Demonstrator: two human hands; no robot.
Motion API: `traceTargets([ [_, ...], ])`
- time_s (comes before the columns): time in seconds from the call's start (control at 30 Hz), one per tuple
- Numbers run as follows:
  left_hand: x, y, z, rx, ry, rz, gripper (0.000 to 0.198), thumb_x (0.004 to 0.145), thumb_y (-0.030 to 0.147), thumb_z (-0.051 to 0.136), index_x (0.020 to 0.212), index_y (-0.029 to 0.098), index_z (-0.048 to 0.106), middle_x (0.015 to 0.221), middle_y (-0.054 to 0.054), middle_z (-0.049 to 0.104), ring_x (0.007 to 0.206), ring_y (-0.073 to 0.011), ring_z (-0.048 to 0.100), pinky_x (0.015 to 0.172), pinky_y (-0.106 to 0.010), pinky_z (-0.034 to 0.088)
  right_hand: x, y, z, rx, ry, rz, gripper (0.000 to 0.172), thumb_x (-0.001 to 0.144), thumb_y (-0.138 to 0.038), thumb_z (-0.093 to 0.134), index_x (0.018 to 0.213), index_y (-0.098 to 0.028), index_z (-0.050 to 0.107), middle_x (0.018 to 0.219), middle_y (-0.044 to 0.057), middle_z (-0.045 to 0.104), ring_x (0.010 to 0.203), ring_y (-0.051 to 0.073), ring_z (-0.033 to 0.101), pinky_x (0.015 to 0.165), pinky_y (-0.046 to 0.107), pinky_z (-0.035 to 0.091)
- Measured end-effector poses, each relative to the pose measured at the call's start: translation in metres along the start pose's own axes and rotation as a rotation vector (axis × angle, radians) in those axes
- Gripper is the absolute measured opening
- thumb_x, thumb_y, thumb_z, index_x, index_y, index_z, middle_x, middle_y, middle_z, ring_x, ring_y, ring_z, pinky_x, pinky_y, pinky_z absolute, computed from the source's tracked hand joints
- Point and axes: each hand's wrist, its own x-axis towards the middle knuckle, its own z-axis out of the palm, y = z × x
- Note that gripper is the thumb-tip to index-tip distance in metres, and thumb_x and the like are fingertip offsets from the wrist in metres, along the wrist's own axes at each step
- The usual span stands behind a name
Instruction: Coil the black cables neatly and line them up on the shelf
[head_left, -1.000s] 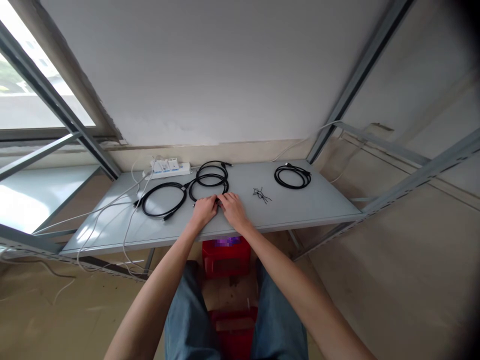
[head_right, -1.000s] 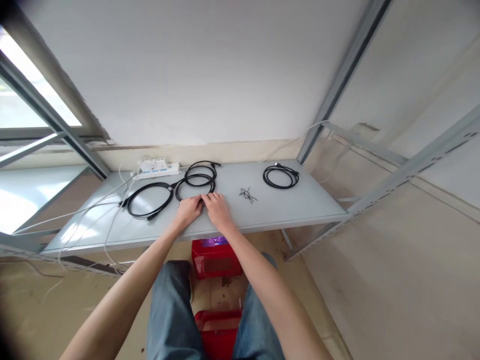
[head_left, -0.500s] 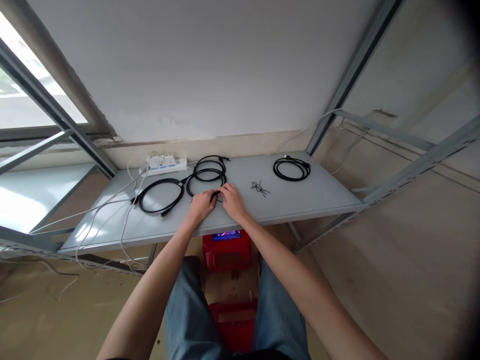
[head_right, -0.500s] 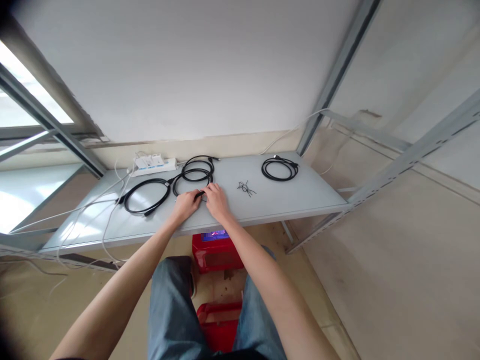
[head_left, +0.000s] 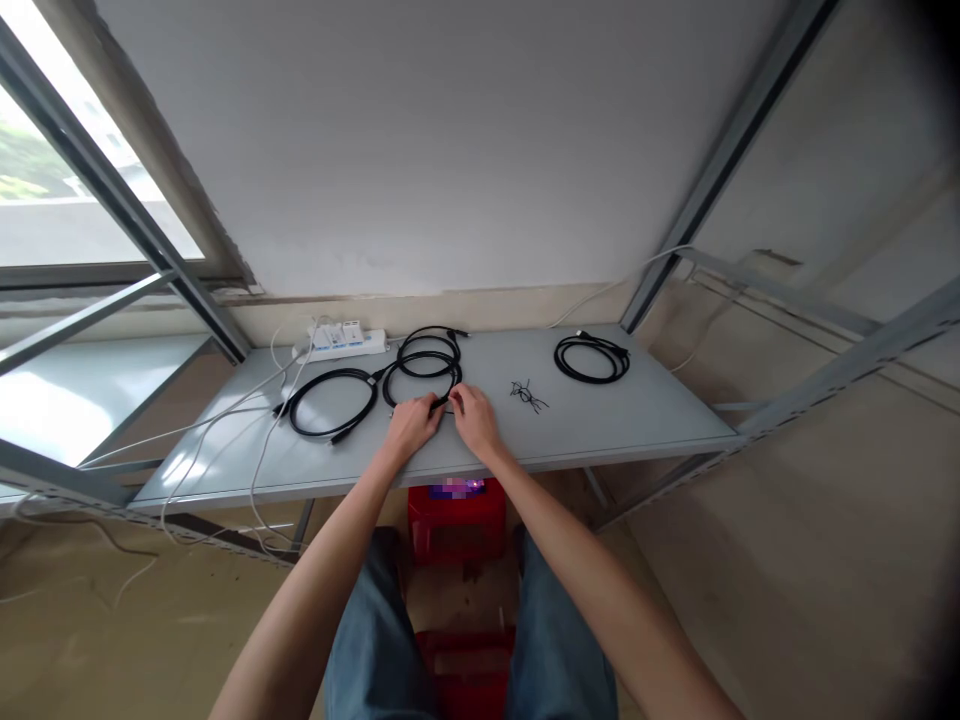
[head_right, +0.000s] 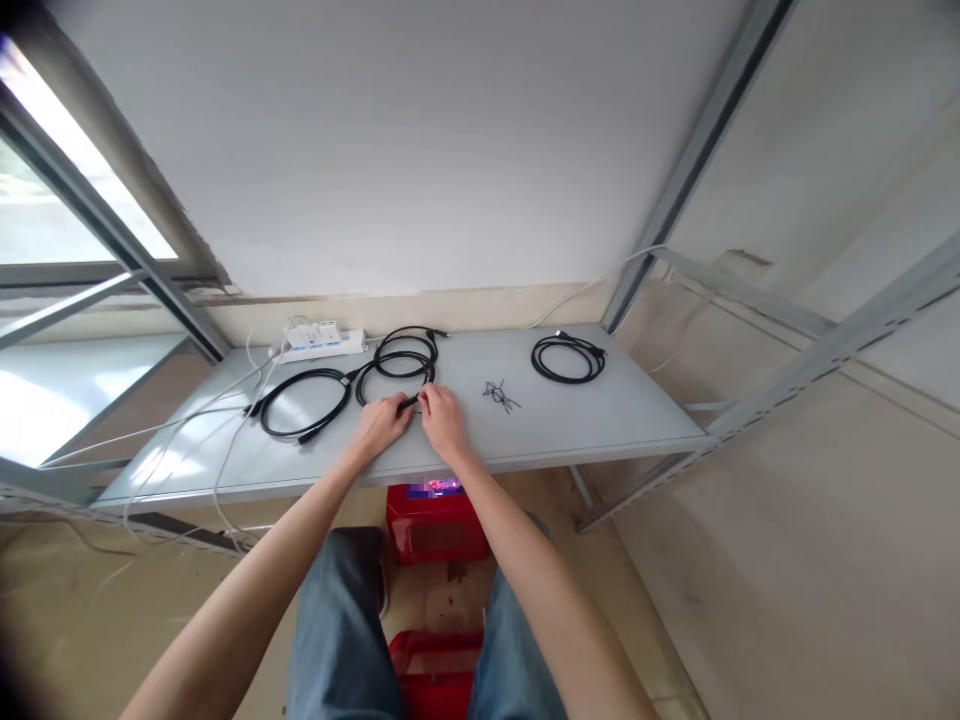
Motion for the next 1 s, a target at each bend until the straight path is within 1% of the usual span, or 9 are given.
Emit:
traceTargets([
  [0.1,-0.001,0.002,-0.001,-0.009,-0.01,0.022,0.03,0.102,0.041,0.051,0.119,0.023,0.067,0.098,-0.01,0.08,0.096,-0.0282,0.076,0.079,-0.032,0.049,0.001,0.004,0.001,0.031,0.008,0.097,0.021,0.1,-0.013,0.046,0.096,-0.022,0.064,0.094,0.006,0.071,0.09,0.022,0.064,0.082,0.032,0.048],
  [0.2,-0.002,0.002,-0.002,-0.016,-0.033,0.057,0.032,0.097,0.038,0.057,0.125,0.023,0.063,0.098,-0.008,0.08,0.096,-0.0281,0.076,0.079,-0.032,0.049,0.001,0.009,0.003,0.103,0.002,0.136,0.02,0.098,-0.012,0.046,0.097,-0.022,0.064,0.092,0.004,0.072,0.087,0.021,0.066,0.081,0.03,0.048],
  [0.33,-0.001,0.001,-0.003,-0.017,-0.051,0.034,0.028,0.102,0.039,0.053,0.123,0.023,0.062,0.103,-0.009,0.08,0.1,-0.0273,0.076,0.08,-0.031,0.049,0.001,0.011,0.004,0.179,-0.014,0.133,0.019,0.099,-0.016,0.048,0.099,-0.022,0.065,0.093,0.004,0.074,0.088,0.021,0.067,0.081,0.03,0.049],
  [0.47,-0.001,0.001,-0.003,-0.02,-0.051,0.029,0.027,0.106,0.039,0.049,0.124,0.022,0.061,0.109,-0.01,0.08,0.104,-0.0274,0.076,0.081,-0.031,0.049,0.002,0.013,0.005,0.144,0.032,0.144,0.017,0.098,-0.018,0.05,0.094,-0.022,0.066,0.094,0.006,0.073,0.092,0.023,0.065,0.084,0.032,0.048],
  [0.57,-0.002,0.002,-0.005,-0.012,-0.061,0.025,0.029,0.108,0.04,0.047,0.127,0.022,0.06,0.106,-0.01,0.08,0.102,-0.0276,0.076,0.081,-0.03,0.049,0.004,0.014,0.007,0.197,0.004,0.165,0.018,0.097,-0.014,0.048,0.092,-0.023,0.063,0.087,0.004,0.072,0.085,0.022,0.066,0.081,0.031,0.047],
  [0.67,-0.002,0.002,-0.006,-0.014,-0.053,0.029,0.033,0.108,0.04,0.046,0.133,0.024,0.059,0.108,-0.01,0.08,0.103,-0.0273,0.076,0.082,-0.03,0.049,0.004,0.016,0.008,0.234,-0.014,0.168,0.02,0.096,-0.012,0.046,0.092,-0.024,0.061,0.083,0.002,0.072,0.081,0.022,0.066,0.079,0.03,0.046],
  [0.73,-0.002,0.002,-0.006,-0.018,-0.048,0.034,0.034,0.108,0.04,0.047,0.136,0.024,0.059,0.11,-0.01,0.08,0.103,-0.0271,0.076,0.082,-0.03,0.049,0.004,0.016,0.009,0.221,-0.002,0.168,0.02,0.096,-0.012,0.045,0.093,-0.024,0.06,0.085,0.003,0.072,0.082,0.022,0.065,0.079,0.03,0.045],
  [0.87,-0.001,0.002,-0.006,-0.018,-0.055,0.04,0.032,0.107,0.038,0.048,0.134,0.025,0.06,0.11,-0.01,0.08,0.103,-0.0271,0.076,0.082,-0.03,0.049,0.003,0.019,0.01,0.135,0.053,0.164,0.019,0.093,-0.01,0.047,0.09,-0.023,0.059,0.092,0.005,0.07,0.091,0.024,0.063,0.08,0.031,0.044],
  [1.0,-0.001,0.001,-0.004,-0.018,-0.044,0.051,0.032,0.107,0.035,0.049,0.135,0.024,0.06,0.11,-0.01,0.08,0.103,-0.0269,0.076,0.081,-0.03,0.049,0.003,0.021,0.012,0.09,0.061,0.178,0.019,0.092,-0.008,0.048,0.088,-0.023,0.06,0.089,0.006,0.068,0.093,0.025,0.06,0.08,0.032,0.043],
])
